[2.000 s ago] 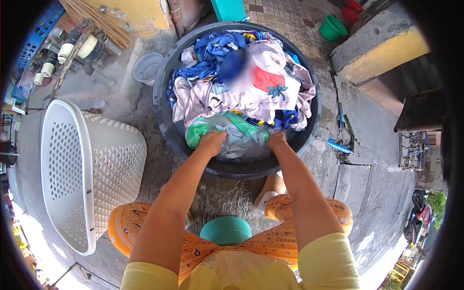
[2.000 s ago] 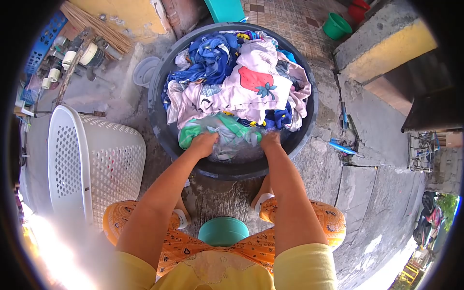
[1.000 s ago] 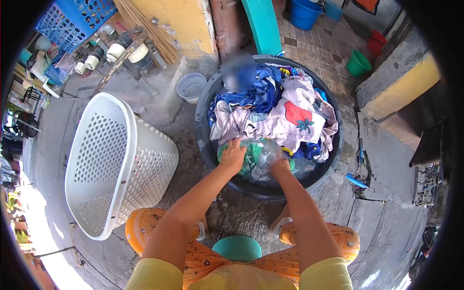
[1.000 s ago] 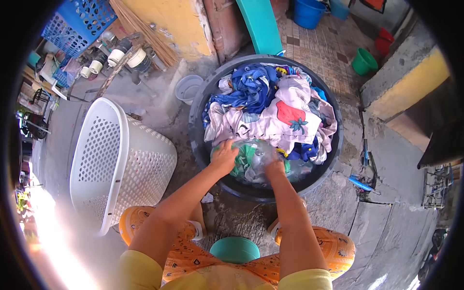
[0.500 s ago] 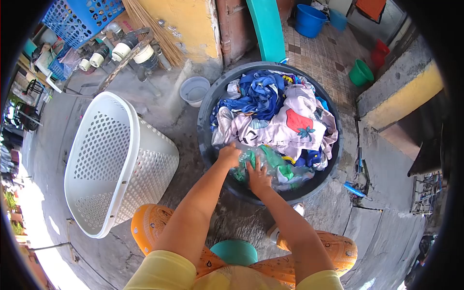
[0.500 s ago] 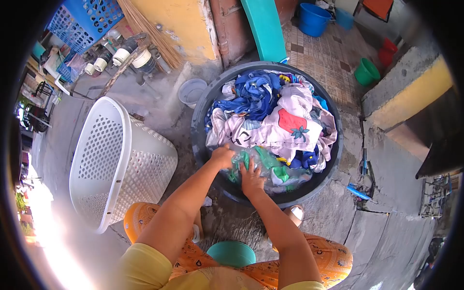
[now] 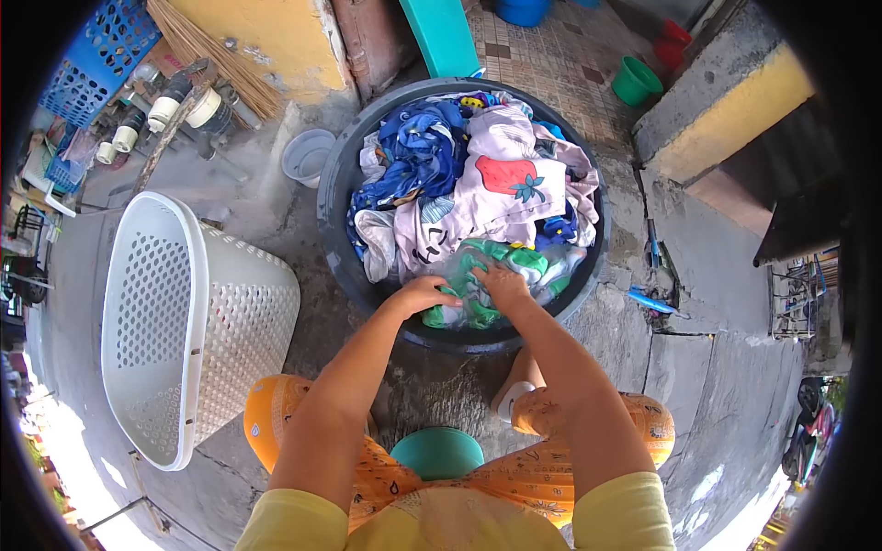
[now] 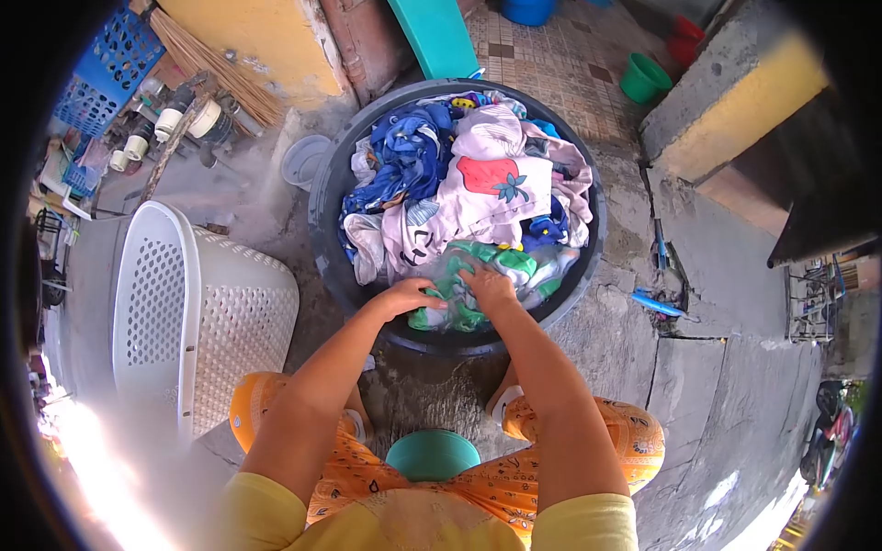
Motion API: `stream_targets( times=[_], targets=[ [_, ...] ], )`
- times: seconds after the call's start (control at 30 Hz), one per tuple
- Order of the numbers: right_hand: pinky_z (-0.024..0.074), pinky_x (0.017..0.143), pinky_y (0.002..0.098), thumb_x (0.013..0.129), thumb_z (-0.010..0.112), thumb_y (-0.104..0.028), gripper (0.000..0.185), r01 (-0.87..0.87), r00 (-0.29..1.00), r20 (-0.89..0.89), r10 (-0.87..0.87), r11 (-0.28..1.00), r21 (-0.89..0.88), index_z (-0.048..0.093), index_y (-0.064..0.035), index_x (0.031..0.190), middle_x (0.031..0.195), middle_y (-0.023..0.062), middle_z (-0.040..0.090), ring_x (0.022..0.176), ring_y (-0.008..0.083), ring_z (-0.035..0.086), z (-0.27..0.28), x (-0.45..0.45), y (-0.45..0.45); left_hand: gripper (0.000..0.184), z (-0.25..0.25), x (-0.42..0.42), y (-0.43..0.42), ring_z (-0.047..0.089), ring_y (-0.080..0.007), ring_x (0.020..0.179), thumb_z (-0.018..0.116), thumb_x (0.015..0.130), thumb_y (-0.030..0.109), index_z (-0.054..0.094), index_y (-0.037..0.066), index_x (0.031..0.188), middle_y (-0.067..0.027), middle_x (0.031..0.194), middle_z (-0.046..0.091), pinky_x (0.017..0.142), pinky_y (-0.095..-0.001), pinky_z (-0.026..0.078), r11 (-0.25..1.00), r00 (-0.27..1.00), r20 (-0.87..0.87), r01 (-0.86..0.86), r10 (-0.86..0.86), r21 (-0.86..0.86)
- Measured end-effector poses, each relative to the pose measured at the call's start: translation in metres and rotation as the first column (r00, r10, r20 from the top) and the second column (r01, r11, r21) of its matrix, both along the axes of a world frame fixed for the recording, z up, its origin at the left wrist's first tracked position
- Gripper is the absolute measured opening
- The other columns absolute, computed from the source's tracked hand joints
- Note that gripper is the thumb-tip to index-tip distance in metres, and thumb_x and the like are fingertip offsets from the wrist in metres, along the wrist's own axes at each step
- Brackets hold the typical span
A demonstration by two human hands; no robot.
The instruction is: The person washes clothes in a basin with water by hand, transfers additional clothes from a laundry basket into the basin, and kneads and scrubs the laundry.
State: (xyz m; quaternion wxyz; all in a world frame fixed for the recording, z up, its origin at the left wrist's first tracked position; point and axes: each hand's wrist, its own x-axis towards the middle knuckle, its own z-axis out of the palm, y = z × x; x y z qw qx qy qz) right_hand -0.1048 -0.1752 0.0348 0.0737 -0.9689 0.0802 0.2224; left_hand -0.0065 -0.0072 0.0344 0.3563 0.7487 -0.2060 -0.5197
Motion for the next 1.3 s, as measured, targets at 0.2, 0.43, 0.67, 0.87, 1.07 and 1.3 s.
stream_targets(
  times=[0.2,0.43,0.67,0.87,1.07,1.3],
  targets=[
    [0.0470,0.079,0.0325,0.073,0.052,-0.005,0.045,-0.268,0.959,0.055,0.278,0.953,-0.143,0.044,-0.0205,0.115,0.128,0.0040,0.037,0.111,0.0219,0.045,0.004,-0.001,-0.038,0.055,0.004,-0.039,-0.024,0.049,-0.0168,0.095,0.070,0.067,0.028,0.050,0.001,0.110,-0.0092,0.103,0.053,0.081,-0.0267,0.038,0.966,0.972,-0.237,-0.073,0.012,-0.250],
    [0.0481,0.070,0.0277,0.073,0.048,-0.005,0.023,-0.140,0.945,-0.259,0.200,0.963,0.232,0.057,-0.0143,0.092,0.109,0.0067,0.054,0.098,0.0193,0.053,0.045,0.044,-0.083,0.063,0.014,-0.058,-0.049,0.039,-0.0201,0.112,0.062,0.074,0.025,0.034,0.005,0.127,-0.0118,0.124,0.040,0.093,-0.0282,0.030,0.871,0.986,-0.098,0.067,-0.131,-0.487],
    [0.0399,0.081,0.0436,0.067,0.063,-0.029,0.032,0.339,0.467,0.803,-0.370,0.914,0.224,0.053,-0.0132,0.093,0.104,0.0125,0.053,0.102,0.0314,0.046,0.140,0.122,-0.086,0.045,0.067,0.000,-0.026,0.045,-0.0297,0.105,0.058,0.071,0.013,0.044,0.004,0.113,-0.0151,0.112,0.045,0.089,-0.0336,0.036,0.882,0.597,0.755,0.158,0.272,-0.443],
    [0.0365,0.083,0.0514,0.066,0.062,-0.026,0.040,0.185,0.816,0.545,-0.190,0.981,0.065,0.053,-0.0158,0.103,0.106,0.0073,0.049,0.103,0.0246,0.046,0.053,0.125,-0.034,0.054,0.048,0.022,0.007,0.042,-0.0300,0.109,0.061,0.071,0.011,0.038,0.004,0.120,-0.0156,0.116,0.042,0.091,-0.0331,0.035,0.906,0.786,0.536,-0.072,0.309,-0.417],
    [0.0434,0.075,0.0415,0.065,0.059,-0.019,0.028,0.047,0.839,0.511,-0.189,0.960,0.277,0.055,-0.0068,0.090,0.090,0.0122,0.057,0.089,0.0283,0.055,0.067,0.079,0.018,0.075,0.020,0.034,0.023,0.026,-0.0229,0.124,0.060,0.076,0.029,0.017,0.000,0.130,-0.0162,0.134,0.025,0.099,-0.0313,0.023,0.652,0.826,-0.171,-0.536,0.538,-0.537],
    [0.0425,0.073,0.0426,0.063,0.057,-0.017,0.020,-0.268,0.927,0.323,0.191,0.940,0.212,0.057,-0.0086,0.082,0.080,0.0154,0.060,0.082,0.0314,0.057,0.071,0.020,0.079,0.091,0.053,0.035,0.035,0.021,-0.0275,0.125,0.050,0.071,0.061,0.016,0.003,0.132,-0.0137,0.137,0.018,0.094,-0.0403,0.029,0.644,0.666,-0.337,-0.741,0.666,-0.190]
  ],
)
